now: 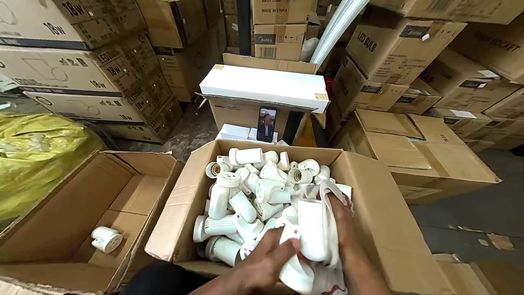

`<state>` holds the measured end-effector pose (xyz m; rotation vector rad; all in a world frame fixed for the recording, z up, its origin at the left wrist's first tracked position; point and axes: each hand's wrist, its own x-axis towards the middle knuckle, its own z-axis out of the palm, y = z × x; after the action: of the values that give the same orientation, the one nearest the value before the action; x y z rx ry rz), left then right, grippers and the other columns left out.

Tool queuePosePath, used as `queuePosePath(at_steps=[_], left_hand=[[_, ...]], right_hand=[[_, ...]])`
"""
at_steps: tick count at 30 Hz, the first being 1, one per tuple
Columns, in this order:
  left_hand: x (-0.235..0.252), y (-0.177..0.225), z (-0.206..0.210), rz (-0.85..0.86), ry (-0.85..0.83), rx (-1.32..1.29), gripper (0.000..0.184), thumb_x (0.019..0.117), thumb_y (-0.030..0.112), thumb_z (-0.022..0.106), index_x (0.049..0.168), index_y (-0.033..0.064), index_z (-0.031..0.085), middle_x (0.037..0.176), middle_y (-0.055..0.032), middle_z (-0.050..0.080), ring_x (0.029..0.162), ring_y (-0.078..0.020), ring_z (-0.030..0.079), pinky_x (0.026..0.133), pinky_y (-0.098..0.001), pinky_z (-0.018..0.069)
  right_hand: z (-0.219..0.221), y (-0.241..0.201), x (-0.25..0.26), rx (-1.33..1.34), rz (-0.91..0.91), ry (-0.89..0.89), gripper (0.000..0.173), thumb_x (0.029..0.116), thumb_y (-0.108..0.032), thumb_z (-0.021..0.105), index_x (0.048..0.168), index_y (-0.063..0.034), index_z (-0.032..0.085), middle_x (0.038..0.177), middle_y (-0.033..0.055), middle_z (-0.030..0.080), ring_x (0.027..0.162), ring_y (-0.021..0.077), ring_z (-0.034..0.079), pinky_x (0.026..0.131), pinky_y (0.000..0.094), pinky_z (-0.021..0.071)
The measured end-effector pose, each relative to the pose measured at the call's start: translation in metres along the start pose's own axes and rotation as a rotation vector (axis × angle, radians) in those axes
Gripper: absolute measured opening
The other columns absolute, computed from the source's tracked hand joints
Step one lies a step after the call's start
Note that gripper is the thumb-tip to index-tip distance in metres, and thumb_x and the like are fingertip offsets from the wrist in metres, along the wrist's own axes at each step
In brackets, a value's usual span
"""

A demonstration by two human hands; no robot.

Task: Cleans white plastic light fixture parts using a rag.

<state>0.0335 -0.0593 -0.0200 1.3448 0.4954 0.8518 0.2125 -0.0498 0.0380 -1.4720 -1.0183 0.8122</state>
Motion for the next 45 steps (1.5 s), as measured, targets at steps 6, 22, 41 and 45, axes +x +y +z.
queuePosePath(at_steps=[6,22,41,45], left_hand=[[0.003,0.014,-0.013,-0.045,0.094,-0.020,0.037,0.1049,0.039,0.048,0.110,0.0057,0.065,0.093,0.0039,0.074,0.085,-0.0048,0.071,0.080,-0.0281,0.0610],[-0.002,0.018,-0.009,0.008,-0.002,0.185,0.044,0.1041,0.042,0.050,0.110,0.0017,0.066,0.093,0.0001,0.072,0.086,-0.0041,0.069,0.081,-0.0289,0.0598],[0.002,-0.010,-0.017,-0.202,-0.212,-0.798,0.049,0.0908,0.056,0.061,0.116,0.0160,0.074,0.094,-0.0101,0.076,0.079,-0.0206,0.074,0.070,-0.0381,0.0616],[0.017,-0.019,-0.037,-0.142,-0.207,-0.914,0.074,0.0871,0.073,0.053,0.125,0.0111,0.067,0.077,-0.0148,0.070,0.059,-0.0235,0.067,0.054,-0.0362,0.0550]], right_hand=[[0.014,0.015,-0.022,0.138,0.011,-0.064,0.044,0.1092,-0.023,0.029,0.129,0.0059,0.055,0.108,-0.0005,0.069,0.104,-0.0052,0.063,0.095,0.0176,0.0518],[0.010,-0.005,-0.026,0.401,0.062,0.103,0.042,0.1101,-0.023,0.015,0.128,-0.0033,0.047,0.103,-0.0071,0.064,0.098,-0.0065,0.061,0.088,0.0151,0.0528],[-0.022,-0.011,0.038,0.695,0.055,0.272,0.045,0.1121,-0.031,0.012,0.123,-0.0130,0.051,0.095,-0.0075,0.066,0.090,-0.0028,0.065,0.078,0.0194,0.0573],[-0.025,-0.007,0.021,0.846,0.079,0.097,0.053,0.1111,-0.038,0.010,0.121,-0.0140,0.056,0.098,-0.0025,0.072,0.094,0.0051,0.069,0.081,0.0269,0.0607]])
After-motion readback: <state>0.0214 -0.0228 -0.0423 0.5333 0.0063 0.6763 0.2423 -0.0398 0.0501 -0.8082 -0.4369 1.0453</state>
